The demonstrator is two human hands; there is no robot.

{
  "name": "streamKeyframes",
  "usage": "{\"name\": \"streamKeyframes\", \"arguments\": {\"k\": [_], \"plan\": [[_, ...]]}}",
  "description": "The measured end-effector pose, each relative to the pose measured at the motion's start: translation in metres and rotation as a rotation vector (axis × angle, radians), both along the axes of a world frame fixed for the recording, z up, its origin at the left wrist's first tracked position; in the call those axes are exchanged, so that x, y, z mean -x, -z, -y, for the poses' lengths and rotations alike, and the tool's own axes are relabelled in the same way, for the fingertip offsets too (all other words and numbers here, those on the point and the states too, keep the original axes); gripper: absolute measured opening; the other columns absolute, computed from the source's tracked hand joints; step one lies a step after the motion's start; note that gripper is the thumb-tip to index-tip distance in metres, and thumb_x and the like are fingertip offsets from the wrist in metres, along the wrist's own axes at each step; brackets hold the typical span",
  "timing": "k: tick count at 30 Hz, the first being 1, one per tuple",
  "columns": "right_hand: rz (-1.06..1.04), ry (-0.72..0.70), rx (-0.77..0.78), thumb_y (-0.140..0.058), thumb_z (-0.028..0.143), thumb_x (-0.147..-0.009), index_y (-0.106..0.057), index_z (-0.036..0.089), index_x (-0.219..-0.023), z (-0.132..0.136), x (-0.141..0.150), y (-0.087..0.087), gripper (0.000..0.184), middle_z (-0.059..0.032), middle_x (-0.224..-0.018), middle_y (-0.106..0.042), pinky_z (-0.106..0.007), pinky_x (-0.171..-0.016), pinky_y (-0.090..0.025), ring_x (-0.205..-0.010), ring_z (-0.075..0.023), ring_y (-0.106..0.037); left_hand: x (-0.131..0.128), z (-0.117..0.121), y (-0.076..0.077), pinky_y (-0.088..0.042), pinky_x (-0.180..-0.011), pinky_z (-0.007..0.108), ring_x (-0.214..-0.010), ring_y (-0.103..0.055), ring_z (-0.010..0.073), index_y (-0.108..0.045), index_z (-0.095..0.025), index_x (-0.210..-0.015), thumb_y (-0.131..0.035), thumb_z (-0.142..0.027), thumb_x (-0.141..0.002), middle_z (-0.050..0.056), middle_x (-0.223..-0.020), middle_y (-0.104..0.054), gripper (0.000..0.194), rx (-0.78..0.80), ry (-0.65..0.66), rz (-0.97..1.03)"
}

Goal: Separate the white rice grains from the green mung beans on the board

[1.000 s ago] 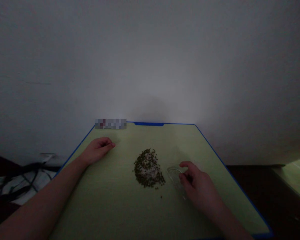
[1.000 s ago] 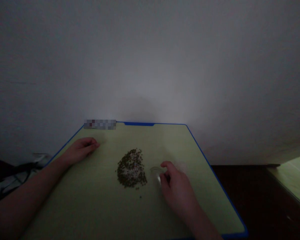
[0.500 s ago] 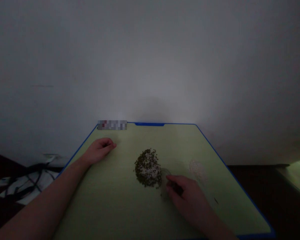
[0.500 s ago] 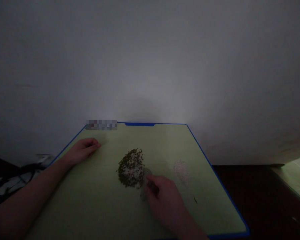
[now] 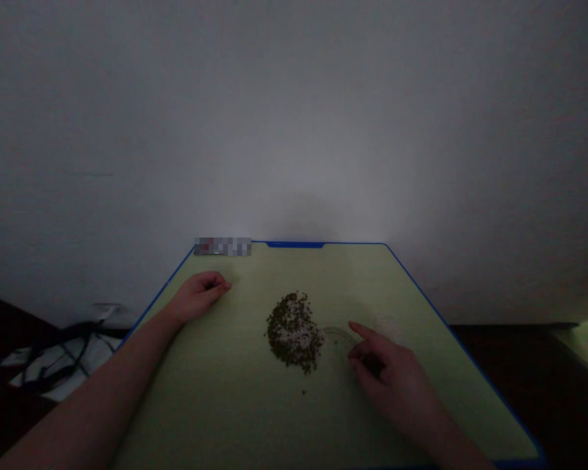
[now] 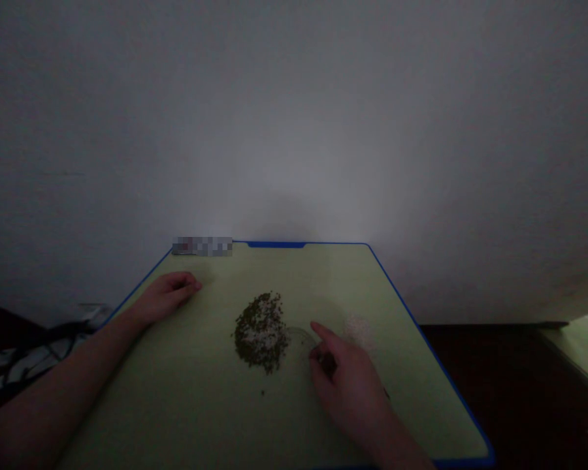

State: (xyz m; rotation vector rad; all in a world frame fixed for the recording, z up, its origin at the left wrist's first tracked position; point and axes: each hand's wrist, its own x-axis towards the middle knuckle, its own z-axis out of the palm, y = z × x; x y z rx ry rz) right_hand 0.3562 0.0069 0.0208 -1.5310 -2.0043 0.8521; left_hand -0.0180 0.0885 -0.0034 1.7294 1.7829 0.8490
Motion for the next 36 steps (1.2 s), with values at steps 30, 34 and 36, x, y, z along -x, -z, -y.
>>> {"name": "streamKeyframes", "arguments": {"k": [30, 34, 36], "plan": [[0.156, -0.165, -0.079, -0.045, 0.018, -0.078, -0.068, 0.022, -0.096, 0.019, 0.009, 0.002, 0.028, -0.0042, -0.084, -0.069, -0.028, -0.066, -0.046, -0.072, -0.0166, -0.062, 0.001, 0.002, -0.002, -0.033, -0.049, 0.022, -0.052, -0.041, 0.0104, -0.053, -0.017, -0.060, -0.051, -0.044, -0.072, -0.004, -0.054, -0.044, 0.030, -0.015, 0.019, -0.009], [0.156, -0.137, -0.079, -0.044, 0.019, -0.080, -0.068, 0.021, -0.098, 0.017, 0.009, 0.001, 0.030, -0.0052, -0.089, -0.070, -0.028, -0.069, -0.048, -0.075, -0.0172, -0.064, 0.000, 0.004, -0.003, -0.033, -0.049, 0.022, -0.051, -0.040, 0.0102, -0.051, -0.017, -0.060, -0.052, -0.043, -0.072, -0.005, -0.053, -0.043, 0.029, -0.017, 0.021, 0.009], [0.149, -0.132, -0.078, -0.044, 0.020, -0.080, -0.068, 0.020, -0.099, 0.016, 0.011, 0.001, 0.031, -0.0065, -0.091, -0.071, -0.029, -0.070, -0.048, -0.077, -0.0181, -0.064, -0.001, 0.005, -0.004, -0.033, -0.049, 0.022, -0.051, -0.040, 0.0101, -0.050, -0.017, -0.059, -0.052, -0.043, -0.071, -0.005, -0.053, -0.043, 0.029, -0.018, 0.017, 0.025]]}}
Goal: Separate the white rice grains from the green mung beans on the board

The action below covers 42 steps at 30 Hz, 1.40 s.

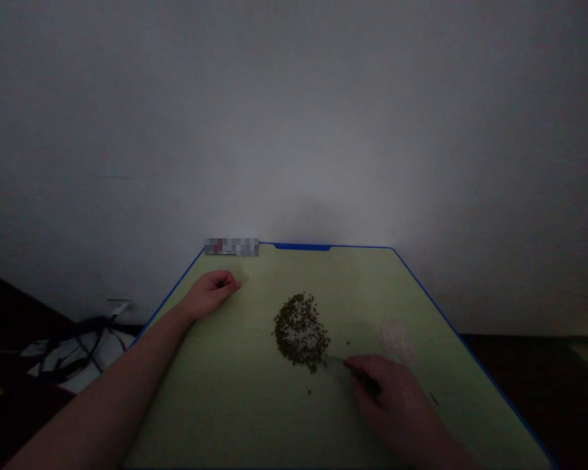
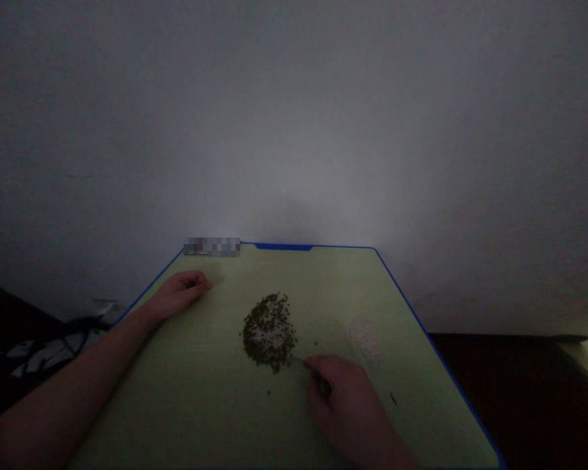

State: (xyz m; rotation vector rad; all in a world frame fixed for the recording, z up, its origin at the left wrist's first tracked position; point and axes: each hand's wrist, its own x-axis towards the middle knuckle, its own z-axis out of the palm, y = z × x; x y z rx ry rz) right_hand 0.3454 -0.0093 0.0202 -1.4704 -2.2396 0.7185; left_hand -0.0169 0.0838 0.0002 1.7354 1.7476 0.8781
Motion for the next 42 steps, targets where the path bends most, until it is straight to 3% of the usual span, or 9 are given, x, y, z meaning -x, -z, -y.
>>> {"name": "streamKeyframes", "arguments": {"k": [8, 15, 24, 42], "plan": [[0.005, 0.004, 0.020, -0.045, 0.016, -0.075, -0.068, 0.019, -0.098, 0.000, 0.004, -0.001, 0.033, -0.0061, -0.087, -0.071, -0.029, -0.068, -0.049, -0.074, -0.0180, -0.064, -0.001, 0.001, -0.002, -0.031, -0.046, 0.022, -0.048, -0.037, 0.0095, -0.050, -0.018, -0.059, -0.052, -0.044, -0.070, -0.006, -0.050, -0.041, 0.029, 0.019, -0.010, 0.023], [-0.012, 0.023, 0.025, -0.045, 0.020, -0.078, -0.068, 0.019, -0.099, -0.002, 0.004, 0.006, 0.031, -0.0073, -0.090, -0.071, -0.030, -0.070, -0.049, -0.076, -0.0191, -0.064, -0.001, 0.001, -0.002, -0.031, -0.045, 0.021, -0.047, -0.038, 0.0098, -0.050, -0.018, -0.058, -0.051, -0.044, -0.070, -0.005, -0.048, -0.041, 0.030, 0.010, -0.013, -0.002], [-0.011, -0.022, 0.035, -0.045, 0.019, -0.078, -0.068, 0.020, -0.097, -0.001, 0.010, 0.003, 0.030, -0.0053, -0.087, -0.070, -0.029, -0.068, -0.048, -0.075, -0.0178, -0.064, 0.001, 0.000, 0.001, -0.031, -0.047, 0.022, -0.049, -0.038, 0.0097, -0.049, -0.018, -0.057, -0.052, -0.044, -0.070, -0.005, -0.050, -0.040, 0.030, 0.004, -0.010, 0.007], [-0.049, -0.095, 0.071, -0.047, 0.016, -0.078, -0.067, 0.020, -0.099, -0.011, 0.022, 0.006, 0.030, -0.0048, -0.088, -0.069, -0.028, -0.072, -0.045, -0.078, -0.0176, -0.061, 0.011, -0.006, 0.014, -0.032, -0.049, 0.022, -0.052, -0.040, 0.0099, -0.054, -0.017, -0.061, -0.052, -0.044, -0.072, -0.004, -0.053, -0.044, 0.030, -0.029, 0.019, -0.032]]}}
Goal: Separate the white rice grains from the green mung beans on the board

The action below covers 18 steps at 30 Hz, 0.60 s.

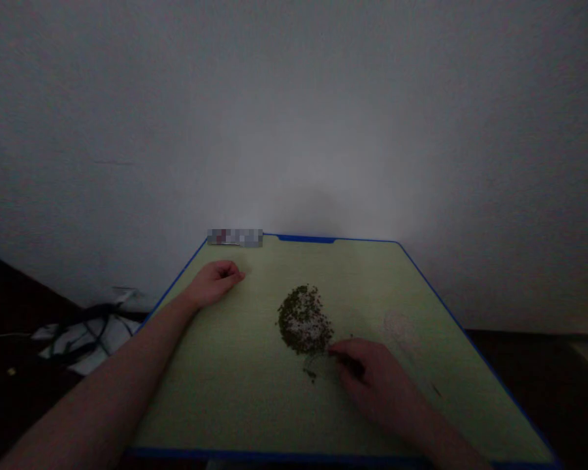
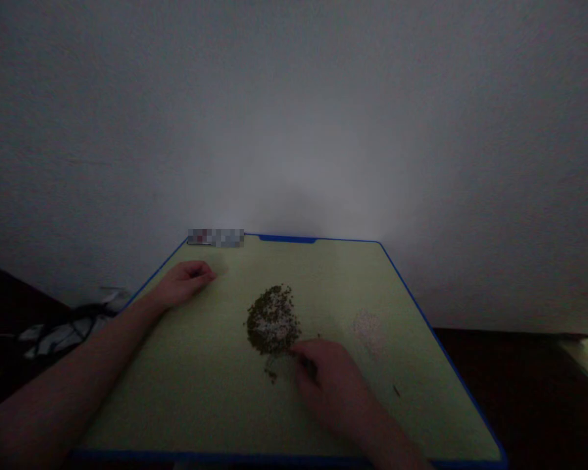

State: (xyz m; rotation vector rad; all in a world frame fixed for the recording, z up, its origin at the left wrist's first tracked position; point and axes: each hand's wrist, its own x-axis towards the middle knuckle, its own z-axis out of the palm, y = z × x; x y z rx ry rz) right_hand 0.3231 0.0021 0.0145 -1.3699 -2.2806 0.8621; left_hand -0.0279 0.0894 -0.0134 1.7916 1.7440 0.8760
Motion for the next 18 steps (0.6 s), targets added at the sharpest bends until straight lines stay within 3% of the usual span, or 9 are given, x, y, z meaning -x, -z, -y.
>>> {"name": "streamKeyframes", "arguments": {"k": [10, 18], "plan": [[0.032, -0.098, -0.056, -0.046, 0.015, -0.081, -0.064, 0.020, -0.106, -0.002, 0.014, -0.004, 0.031, -0.0054, -0.103, -0.066, -0.032, -0.087, -0.040, -0.095, -0.0190, -0.057, -0.001, 0.002, -0.001, -0.030, -0.047, 0.021, -0.049, -0.038, 0.0091, -0.053, -0.016, -0.060, -0.053, -0.043, -0.073, -0.005, -0.050, -0.040, 0.029, 0.007, 0.004, 0.003], [0.074, -0.167, 0.027, -0.045, 0.014, -0.081, -0.065, 0.021, -0.096, 0.006, 0.017, -0.006, 0.026, -0.0046, -0.095, -0.065, -0.029, -0.081, -0.040, -0.090, -0.0175, -0.056, -0.003, 0.004, -0.004, -0.030, -0.046, 0.021, -0.047, -0.037, 0.0089, -0.052, -0.017, -0.060, -0.053, -0.044, -0.072, -0.006, -0.048, -0.040, 0.030, 0.028, -0.007, 0.027]]}}
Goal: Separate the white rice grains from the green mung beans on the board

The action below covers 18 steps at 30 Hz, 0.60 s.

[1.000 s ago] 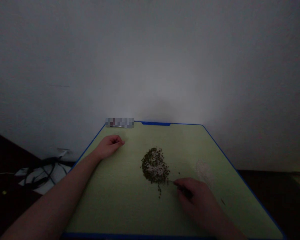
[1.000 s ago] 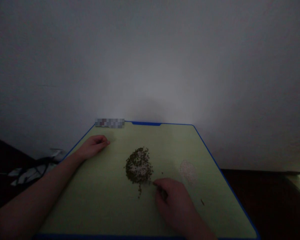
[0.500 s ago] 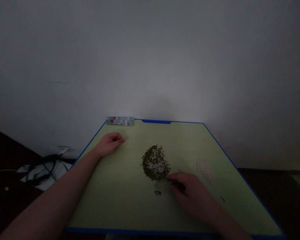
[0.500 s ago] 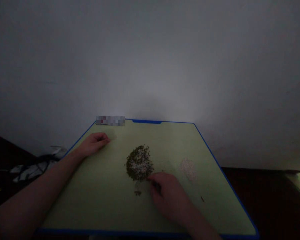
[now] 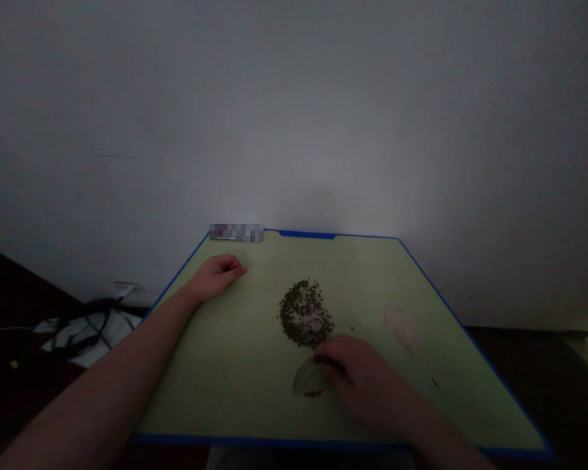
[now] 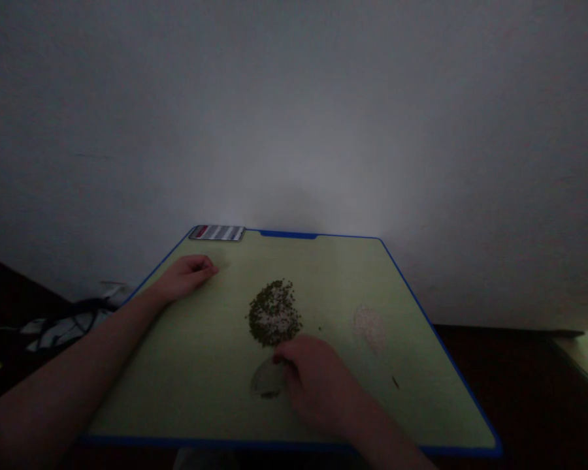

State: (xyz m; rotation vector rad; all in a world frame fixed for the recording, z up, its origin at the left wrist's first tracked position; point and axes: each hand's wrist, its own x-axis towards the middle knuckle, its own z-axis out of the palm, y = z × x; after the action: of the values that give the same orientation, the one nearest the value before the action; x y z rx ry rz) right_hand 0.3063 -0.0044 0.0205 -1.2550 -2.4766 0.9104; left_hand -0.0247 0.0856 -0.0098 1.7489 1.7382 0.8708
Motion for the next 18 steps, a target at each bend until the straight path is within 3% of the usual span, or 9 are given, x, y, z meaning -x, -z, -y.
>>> {"name": "streamKeyframes", "arguments": {"k": [18], "plan": [[0.007, 0.157, 0.168, -0.046, 0.019, -0.082, -0.064, 0.024, -0.098, 0.041, -0.022, 0.001, 0.025, -0.0035, -0.098, -0.064, -0.028, -0.083, -0.041, -0.092, -0.0167, -0.057, 0.001, 0.000, 0.003, -0.030, -0.047, 0.021, -0.048, -0.037, 0.0093, -0.051, -0.017, -0.058, -0.053, -0.044, -0.073, -0.006, -0.050, -0.040, 0.031, -0.033, 0.011, -0.010]]}}
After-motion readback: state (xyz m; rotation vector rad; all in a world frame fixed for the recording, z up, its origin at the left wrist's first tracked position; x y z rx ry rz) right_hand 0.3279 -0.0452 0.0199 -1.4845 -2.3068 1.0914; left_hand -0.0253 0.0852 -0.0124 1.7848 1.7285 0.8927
